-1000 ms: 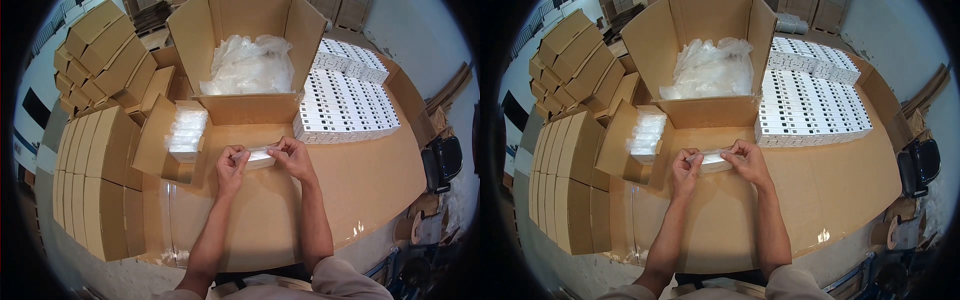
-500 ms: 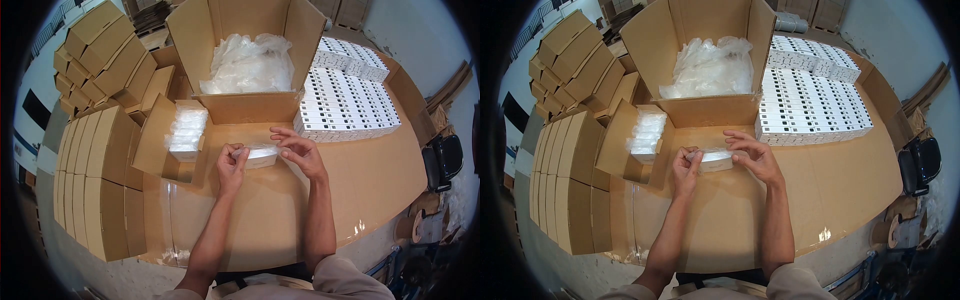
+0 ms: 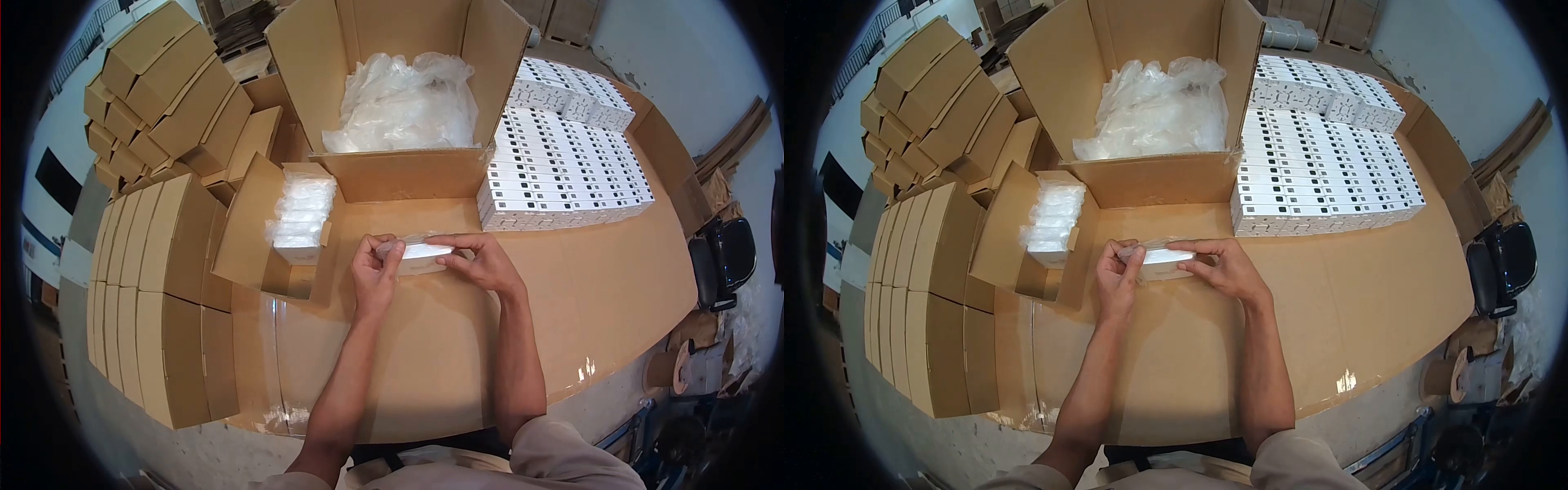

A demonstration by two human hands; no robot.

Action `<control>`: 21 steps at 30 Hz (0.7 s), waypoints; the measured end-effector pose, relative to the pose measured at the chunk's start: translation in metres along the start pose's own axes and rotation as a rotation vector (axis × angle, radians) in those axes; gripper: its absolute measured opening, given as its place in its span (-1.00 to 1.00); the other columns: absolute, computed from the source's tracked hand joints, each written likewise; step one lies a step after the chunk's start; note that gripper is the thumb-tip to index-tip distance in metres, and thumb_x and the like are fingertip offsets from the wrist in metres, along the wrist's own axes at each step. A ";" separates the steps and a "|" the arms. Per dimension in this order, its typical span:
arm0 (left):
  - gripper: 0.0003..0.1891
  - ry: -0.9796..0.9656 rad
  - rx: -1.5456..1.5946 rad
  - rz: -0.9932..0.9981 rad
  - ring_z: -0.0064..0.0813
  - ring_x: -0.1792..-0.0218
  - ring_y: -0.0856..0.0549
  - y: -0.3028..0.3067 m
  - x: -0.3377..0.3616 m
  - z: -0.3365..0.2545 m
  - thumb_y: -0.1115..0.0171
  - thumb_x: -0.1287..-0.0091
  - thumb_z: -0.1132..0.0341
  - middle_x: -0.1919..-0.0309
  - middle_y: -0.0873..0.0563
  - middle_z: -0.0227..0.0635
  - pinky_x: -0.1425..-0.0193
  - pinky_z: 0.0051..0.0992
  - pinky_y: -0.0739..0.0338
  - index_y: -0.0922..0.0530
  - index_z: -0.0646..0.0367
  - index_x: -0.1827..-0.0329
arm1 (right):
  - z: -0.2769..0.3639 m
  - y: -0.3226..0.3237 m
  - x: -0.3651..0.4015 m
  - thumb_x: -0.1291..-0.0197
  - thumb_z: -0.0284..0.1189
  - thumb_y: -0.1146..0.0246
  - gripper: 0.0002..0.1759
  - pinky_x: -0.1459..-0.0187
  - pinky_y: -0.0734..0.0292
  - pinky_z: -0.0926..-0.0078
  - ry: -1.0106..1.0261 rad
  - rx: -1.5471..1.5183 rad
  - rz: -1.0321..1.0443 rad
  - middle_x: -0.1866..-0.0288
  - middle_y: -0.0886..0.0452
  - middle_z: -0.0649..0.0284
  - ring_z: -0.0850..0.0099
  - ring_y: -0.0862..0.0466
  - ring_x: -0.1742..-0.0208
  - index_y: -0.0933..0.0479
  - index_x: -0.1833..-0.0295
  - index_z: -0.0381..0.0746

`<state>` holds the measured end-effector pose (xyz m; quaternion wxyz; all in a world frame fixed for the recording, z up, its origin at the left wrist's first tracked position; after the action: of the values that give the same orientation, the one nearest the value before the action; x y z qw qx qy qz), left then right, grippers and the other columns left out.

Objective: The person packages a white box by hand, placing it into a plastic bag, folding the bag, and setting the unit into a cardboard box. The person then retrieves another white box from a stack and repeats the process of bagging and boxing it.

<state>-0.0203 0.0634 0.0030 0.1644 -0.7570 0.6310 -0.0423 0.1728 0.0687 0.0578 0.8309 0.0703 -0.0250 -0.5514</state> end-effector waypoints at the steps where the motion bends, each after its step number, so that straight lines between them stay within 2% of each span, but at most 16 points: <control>1: -0.79 0.007 -0.007 -0.001 -0.66 0.12 -0.61 0.000 0.000 0.001 -0.41 -0.45 0.38 0.11 -0.69 -0.34 -0.01 -0.58 -0.52 -0.49 0.18 0.24 | 0.001 0.001 0.000 -0.32 -0.59 -0.40 -0.63 0.14 -0.54 0.61 -0.032 0.031 0.000 0.09 -0.79 0.31 0.65 -0.55 0.21 -0.71 -0.23 -0.25; 3: -0.81 0.003 -0.017 -0.001 -0.66 0.12 -0.62 0.002 -0.001 0.002 -0.40 -0.46 0.38 0.12 -0.69 -0.34 -0.01 -0.57 -0.53 -0.51 0.19 0.19 | 0.001 0.002 0.000 -0.31 -0.59 -0.40 -0.65 0.07 -0.59 0.59 -0.095 0.092 0.000 0.05 -0.80 0.27 0.62 -0.61 0.15 -0.71 -0.21 -0.30; 6: -0.81 -0.035 -0.023 0.001 -0.65 0.10 -0.63 0.004 -0.001 0.004 -0.39 -0.47 0.37 0.12 -0.68 -0.35 -0.02 -0.57 -0.53 -0.52 0.21 0.08 | -0.003 0.003 -0.004 -0.30 -0.59 -0.42 -0.70 0.03 -0.62 0.54 0.070 0.083 -0.034 0.07 -0.79 0.26 0.57 -0.67 0.09 -0.72 -0.14 -0.34; 11: -0.77 -0.160 -0.076 -0.094 -0.57 -0.03 -0.61 -0.004 0.007 -0.019 -0.35 -0.47 0.39 0.07 -0.65 -0.34 -0.13 -0.49 -0.49 -0.50 0.20 -0.06 | -0.002 0.008 -0.005 -0.28 -0.58 -0.44 -0.71 0.03 -0.63 0.51 0.096 0.166 -0.131 0.11 -0.79 0.26 0.55 -0.70 0.08 -0.71 -0.11 -0.34; 14: -0.74 -0.374 -0.379 -0.196 -0.46 -0.07 -0.60 -0.003 0.014 -0.038 -0.33 -0.42 0.45 0.02 -0.64 -0.28 -0.13 -0.42 -0.49 -0.49 0.21 -0.09 | -0.005 0.014 -0.005 -0.28 -0.57 -0.44 -0.72 0.02 -0.64 0.50 0.088 0.136 -0.209 0.11 -0.79 0.27 0.55 -0.70 0.09 -0.71 -0.10 -0.34; 17: -0.68 -0.499 -0.546 -0.202 -0.25 0.00 -0.63 -0.004 0.024 -0.051 -0.42 -0.29 0.49 0.05 -0.68 -0.24 -0.13 -0.31 -0.50 -0.55 0.23 -0.07 | -0.010 0.016 -0.004 -0.28 -0.58 -0.43 -0.73 0.01 -0.64 0.48 0.026 0.120 -0.224 0.11 -0.79 0.27 0.55 -0.70 0.09 -0.71 -0.09 -0.35; 21: -0.71 -0.719 -0.707 -0.034 -0.24 0.02 -0.61 -0.026 0.034 -0.065 -0.44 -0.23 0.51 0.07 -0.78 -0.30 -0.12 -0.30 -0.49 -0.65 0.17 -0.01 | -0.004 0.011 -0.006 -0.28 -0.59 -0.43 -0.72 -0.01 -0.65 0.48 0.032 0.088 -0.166 0.10 -0.78 0.27 0.54 -0.71 0.10 -0.70 -0.10 -0.36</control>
<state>-0.0063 0.0212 0.0677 0.1041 -0.7431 0.4978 0.4349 0.1809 0.0790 0.0554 0.7786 0.1173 -0.0297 -0.6157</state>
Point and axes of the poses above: each hand's wrist, its own x-axis away from the middle knuckle, its own y-axis out of the back of the hand, z = x × y, the point moved 7 cm from there along -x, towards the middle knuckle
